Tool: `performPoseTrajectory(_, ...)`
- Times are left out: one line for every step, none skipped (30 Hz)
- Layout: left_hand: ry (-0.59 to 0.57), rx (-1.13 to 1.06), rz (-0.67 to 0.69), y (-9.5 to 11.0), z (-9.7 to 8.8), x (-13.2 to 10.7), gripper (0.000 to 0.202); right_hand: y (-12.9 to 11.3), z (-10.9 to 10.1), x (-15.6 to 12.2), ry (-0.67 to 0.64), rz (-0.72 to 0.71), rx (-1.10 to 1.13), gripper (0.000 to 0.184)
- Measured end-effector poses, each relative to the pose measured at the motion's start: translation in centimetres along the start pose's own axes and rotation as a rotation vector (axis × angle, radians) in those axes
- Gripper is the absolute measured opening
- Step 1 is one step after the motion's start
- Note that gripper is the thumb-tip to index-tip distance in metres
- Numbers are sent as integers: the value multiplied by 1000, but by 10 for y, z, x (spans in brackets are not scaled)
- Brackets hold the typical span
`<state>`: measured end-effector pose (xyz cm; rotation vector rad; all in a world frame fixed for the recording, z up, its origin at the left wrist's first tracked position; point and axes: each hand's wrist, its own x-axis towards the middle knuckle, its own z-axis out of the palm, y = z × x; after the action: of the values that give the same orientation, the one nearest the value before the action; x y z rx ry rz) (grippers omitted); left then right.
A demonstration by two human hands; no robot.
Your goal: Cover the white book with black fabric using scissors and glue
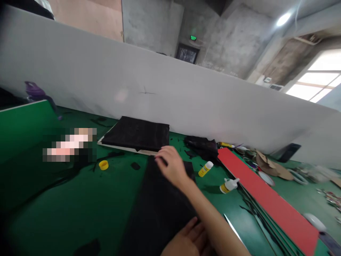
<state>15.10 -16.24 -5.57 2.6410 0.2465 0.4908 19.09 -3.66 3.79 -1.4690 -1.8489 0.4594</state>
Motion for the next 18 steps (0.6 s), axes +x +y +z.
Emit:
performPoseTrajectory(6,64,33,-1,1,-1,35,14,-13,12,44,21,-62,30)
performPoseTrajectory(22,125,65,-1,3,-1,33,28,-25,22,69,55,-125,34)
performPoseTrajectory(44,171,89,-2,4,-2,31,40,-35,28,54,92,-184,35)
performPoseTrajectory(68,198,103,-3,5,-3,30,50,-40,33,16,127,-235,33)
performPoseTrajectory(88,212,103,-4,6,-4,30,58,-42,34,-32,157,-283,30)
performPoseTrajectory(102,220,95,-5,7,-5,30,65,-40,35,-86,183,-323,27)
performPoseTrajectory(106,223,89,-6,8,-5,30,69,-36,35,-139,204,-354,25)
performPoseTrajectory(104,224,88,-6,9,-6,30,73,-31,35,-186,224,-378,25)
performPoseTrajectory(102,225,87,-6,10,-5,31,75,-26,37,-227,244,-395,27)
performPoseTrajectory(98,224,89,-7,12,-5,32,77,-22,39,-265,265,-407,29)
performPoseTrajectory(95,222,88,-7,14,-4,34,78,-20,41,-301,287,-415,30)
performPoseTrajectory(96,219,87,-7,16,-3,36,79,-19,45,-332,307,-420,31)
performPoseTrajectory(103,218,85,-8,19,-1,37,79,-20,48,-358,324,-424,31)
performPoseTrajectory(111,219,80,-8,21,1,37,78,-23,51,-382,339,-426,31)
performPoseTrajectory(117,224,73,-8,23,3,35,77,-26,53,-402,351,-425,31)
performPoseTrajectory(120,231,68,-8,25,4,31,76,-31,55,-423,360,-420,32)
performPoseTrajectory(120,239,61,-8,25,6,28,74,-36,56,-446,365,-411,31)
performPoseTrajectory(118,246,55,-6,25,8,25,71,-43,56,-474,366,-398,31)
